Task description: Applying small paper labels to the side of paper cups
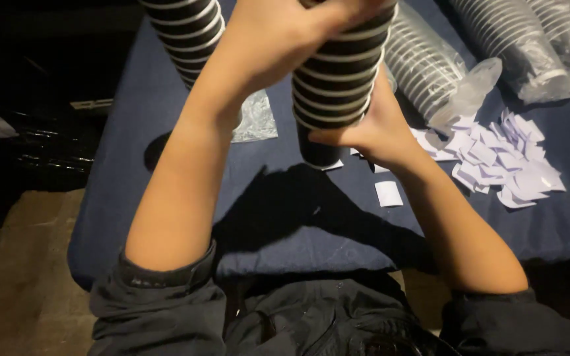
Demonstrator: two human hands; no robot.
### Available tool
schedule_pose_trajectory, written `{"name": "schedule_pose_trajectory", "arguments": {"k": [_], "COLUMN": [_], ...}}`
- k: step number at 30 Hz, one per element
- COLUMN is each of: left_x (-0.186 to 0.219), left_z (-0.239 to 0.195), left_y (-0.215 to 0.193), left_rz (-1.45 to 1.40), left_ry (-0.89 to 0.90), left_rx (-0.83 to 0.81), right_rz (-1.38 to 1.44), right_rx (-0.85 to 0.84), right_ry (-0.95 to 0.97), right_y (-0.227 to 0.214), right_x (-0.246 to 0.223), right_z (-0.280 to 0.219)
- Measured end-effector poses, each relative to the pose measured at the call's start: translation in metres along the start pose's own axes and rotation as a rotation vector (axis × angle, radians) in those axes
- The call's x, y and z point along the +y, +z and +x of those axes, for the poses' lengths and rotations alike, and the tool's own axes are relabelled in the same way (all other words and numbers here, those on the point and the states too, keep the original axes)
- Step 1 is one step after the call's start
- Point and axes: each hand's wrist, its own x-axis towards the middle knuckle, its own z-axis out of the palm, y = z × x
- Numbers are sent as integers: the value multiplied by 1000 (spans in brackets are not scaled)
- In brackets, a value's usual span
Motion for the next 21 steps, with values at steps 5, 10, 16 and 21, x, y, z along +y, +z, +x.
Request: {"name": "schedule_pose_trajectory", "arguments": {"k": [5,10,16,21], "left_x": [-49,-83,-104,-100], "left_z": [-33,-67,-62,-53], "left_y": [40,63,46,28], "left_rz": [-356,-624,-550,-845], "left_ry": [-134,-225,-43,-204], "left_rx": [-43,256,79,206], "right_rz": [132,332,64,-143], "right_rx": [33,0,-55,85], "right_ry": [-60,-50,269,97], "right_y": [3,9,26,38], "right_x": [5,13,10,33], "right_z": [2,-1,-6,-25]}}
